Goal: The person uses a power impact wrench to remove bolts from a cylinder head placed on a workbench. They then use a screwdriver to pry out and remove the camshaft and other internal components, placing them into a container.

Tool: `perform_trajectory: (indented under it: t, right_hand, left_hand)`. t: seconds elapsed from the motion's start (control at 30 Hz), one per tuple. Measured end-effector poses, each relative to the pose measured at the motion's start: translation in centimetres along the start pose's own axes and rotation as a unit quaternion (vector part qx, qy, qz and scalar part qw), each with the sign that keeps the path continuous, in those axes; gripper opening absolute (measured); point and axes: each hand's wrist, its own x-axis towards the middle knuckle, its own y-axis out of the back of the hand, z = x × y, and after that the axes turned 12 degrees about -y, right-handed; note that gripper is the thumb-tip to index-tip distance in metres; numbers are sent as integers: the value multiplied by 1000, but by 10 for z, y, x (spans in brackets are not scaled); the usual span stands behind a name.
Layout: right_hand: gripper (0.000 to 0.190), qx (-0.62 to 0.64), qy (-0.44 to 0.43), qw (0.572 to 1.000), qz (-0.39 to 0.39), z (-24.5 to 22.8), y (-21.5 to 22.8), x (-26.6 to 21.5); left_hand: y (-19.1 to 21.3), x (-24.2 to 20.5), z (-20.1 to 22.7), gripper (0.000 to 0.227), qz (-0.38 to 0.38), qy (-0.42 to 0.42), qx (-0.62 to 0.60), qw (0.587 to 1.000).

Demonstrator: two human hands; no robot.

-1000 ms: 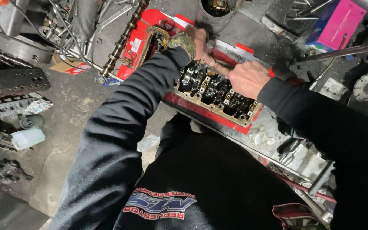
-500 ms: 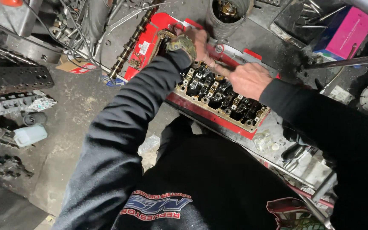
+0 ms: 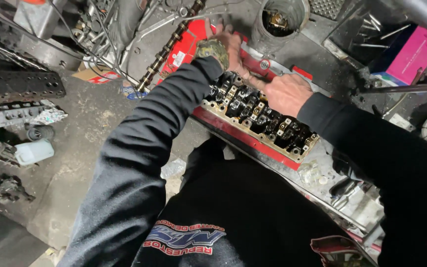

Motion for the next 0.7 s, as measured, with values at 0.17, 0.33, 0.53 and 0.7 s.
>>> perform_trajectory:
  t: [0.17, 0.33, 0.53, 0.7]
  right_hand:
    - [99, -5, -8, 1000, -16, 1, 2, -5]
    - [84, 59, -61, 995, -44, 2, -5, -21]
    - [94, 11, -26, 1000, -1, -10, -3, 8]
    - [76, 20, -39, 999, 25, -11, -4, 4]
  left_hand:
    - [6, -6, 3, 104, -21, -10, -59, 998]
    - [6, -7, 13, 96, -27, -33, -110, 993]
    - [5, -4, -15, 104, -48, -7, -58, 997]
    - [5, 7, -18, 111, -17, -11, -45, 999]
